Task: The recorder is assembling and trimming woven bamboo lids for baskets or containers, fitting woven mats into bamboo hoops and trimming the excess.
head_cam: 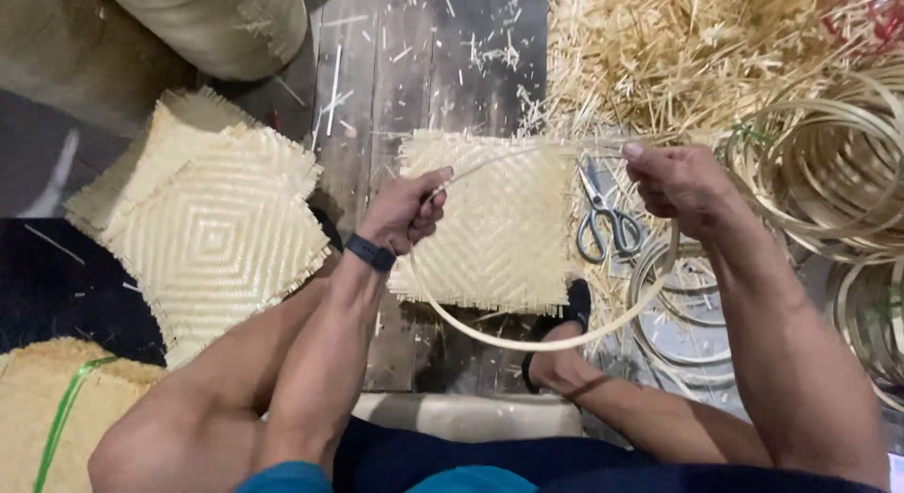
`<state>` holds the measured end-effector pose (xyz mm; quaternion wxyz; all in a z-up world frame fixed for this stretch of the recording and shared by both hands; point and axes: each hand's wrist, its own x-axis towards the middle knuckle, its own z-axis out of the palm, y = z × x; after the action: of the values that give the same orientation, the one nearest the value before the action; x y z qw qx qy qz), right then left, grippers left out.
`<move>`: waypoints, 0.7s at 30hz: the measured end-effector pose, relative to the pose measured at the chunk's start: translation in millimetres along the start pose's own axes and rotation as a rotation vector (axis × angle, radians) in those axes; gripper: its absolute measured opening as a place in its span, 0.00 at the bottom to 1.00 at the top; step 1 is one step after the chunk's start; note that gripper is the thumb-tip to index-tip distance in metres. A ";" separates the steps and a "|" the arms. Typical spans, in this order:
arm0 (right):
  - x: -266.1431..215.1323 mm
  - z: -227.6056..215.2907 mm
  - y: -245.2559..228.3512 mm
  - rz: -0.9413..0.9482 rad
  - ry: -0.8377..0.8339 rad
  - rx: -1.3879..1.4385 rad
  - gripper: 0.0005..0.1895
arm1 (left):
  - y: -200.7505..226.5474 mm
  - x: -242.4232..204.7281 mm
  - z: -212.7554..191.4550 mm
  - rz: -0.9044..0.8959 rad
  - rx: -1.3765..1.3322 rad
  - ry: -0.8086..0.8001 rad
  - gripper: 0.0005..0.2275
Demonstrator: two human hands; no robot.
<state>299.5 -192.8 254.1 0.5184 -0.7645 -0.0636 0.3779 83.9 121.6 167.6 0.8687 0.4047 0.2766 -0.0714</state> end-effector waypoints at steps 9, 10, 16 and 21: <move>-29.9 44.8 -18.6 -0.099 0.193 -0.580 0.21 | -18.5 -10.8 44.0 -0.065 -0.057 -0.131 0.16; -27.8 35.6 -8.8 -0.084 0.189 -0.578 0.21 | -23.0 -11.6 45.1 -0.079 -0.060 -0.128 0.16; -19.5 9.8 -12.2 -0.202 0.066 -0.703 0.24 | -38.2 0.3 39.8 -0.128 0.251 -0.060 0.21; -10.0 -9.9 26.3 -0.055 0.075 0.012 0.31 | -32.6 9.3 20.0 -0.005 -0.289 -0.013 0.06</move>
<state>291.1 -217.0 238.9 0.5350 -0.7731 -0.0629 0.3349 88.8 86.1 151.3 0.9195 0.2741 0.2794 -0.0354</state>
